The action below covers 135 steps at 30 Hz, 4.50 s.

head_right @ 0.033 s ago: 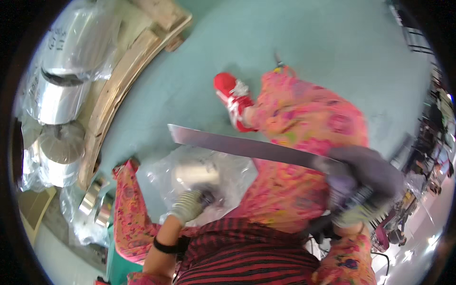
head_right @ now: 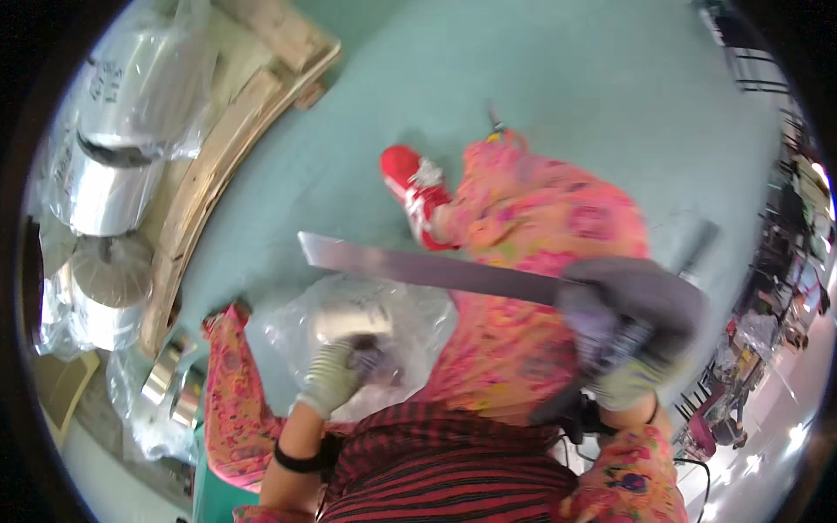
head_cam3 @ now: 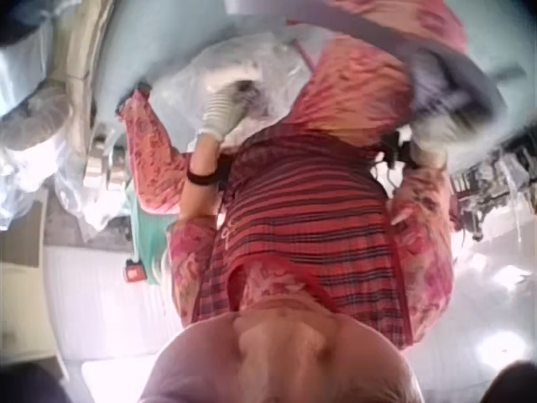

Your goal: The recorder prepares metal coils by removing them from a pallet, cutting plastic packaging, and marking labels.

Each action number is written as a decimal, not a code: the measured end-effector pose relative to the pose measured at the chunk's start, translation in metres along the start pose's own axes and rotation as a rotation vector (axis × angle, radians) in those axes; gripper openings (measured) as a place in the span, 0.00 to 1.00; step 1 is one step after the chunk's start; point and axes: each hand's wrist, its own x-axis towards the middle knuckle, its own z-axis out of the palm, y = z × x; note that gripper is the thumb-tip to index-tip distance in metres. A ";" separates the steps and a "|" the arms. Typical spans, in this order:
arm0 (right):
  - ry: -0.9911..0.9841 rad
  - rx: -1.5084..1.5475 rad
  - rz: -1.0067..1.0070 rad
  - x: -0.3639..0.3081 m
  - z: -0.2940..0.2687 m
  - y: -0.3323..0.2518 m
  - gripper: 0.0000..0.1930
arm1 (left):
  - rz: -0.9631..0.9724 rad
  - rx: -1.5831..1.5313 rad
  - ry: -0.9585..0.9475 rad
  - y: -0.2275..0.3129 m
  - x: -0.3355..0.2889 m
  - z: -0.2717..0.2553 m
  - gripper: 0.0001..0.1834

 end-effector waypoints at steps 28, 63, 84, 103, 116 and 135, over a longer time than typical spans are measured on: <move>0.162 0.550 0.189 -0.098 -0.022 -0.002 0.10 | 0.800 0.377 0.775 0.171 -0.048 0.025 0.07; 0.205 1.047 0.700 -0.105 -0.001 -0.014 0.07 | 0.815 0.482 0.816 0.157 -0.048 0.020 0.10; 0.132 0.645 0.414 -0.105 0.026 -0.012 0.09 | 0.751 0.690 0.806 0.161 -0.049 0.025 0.12; 0.154 0.616 0.404 -0.104 0.024 -0.012 0.10 | 0.918 0.703 0.912 0.159 -0.042 0.023 0.17; 0.171 0.614 0.478 -0.106 0.026 -0.010 0.11 | 0.791 0.654 0.814 0.159 -0.046 0.028 0.10; 0.162 0.940 0.627 -0.114 0.011 -0.017 0.10 | 0.847 0.440 0.779 0.163 -0.039 0.019 0.10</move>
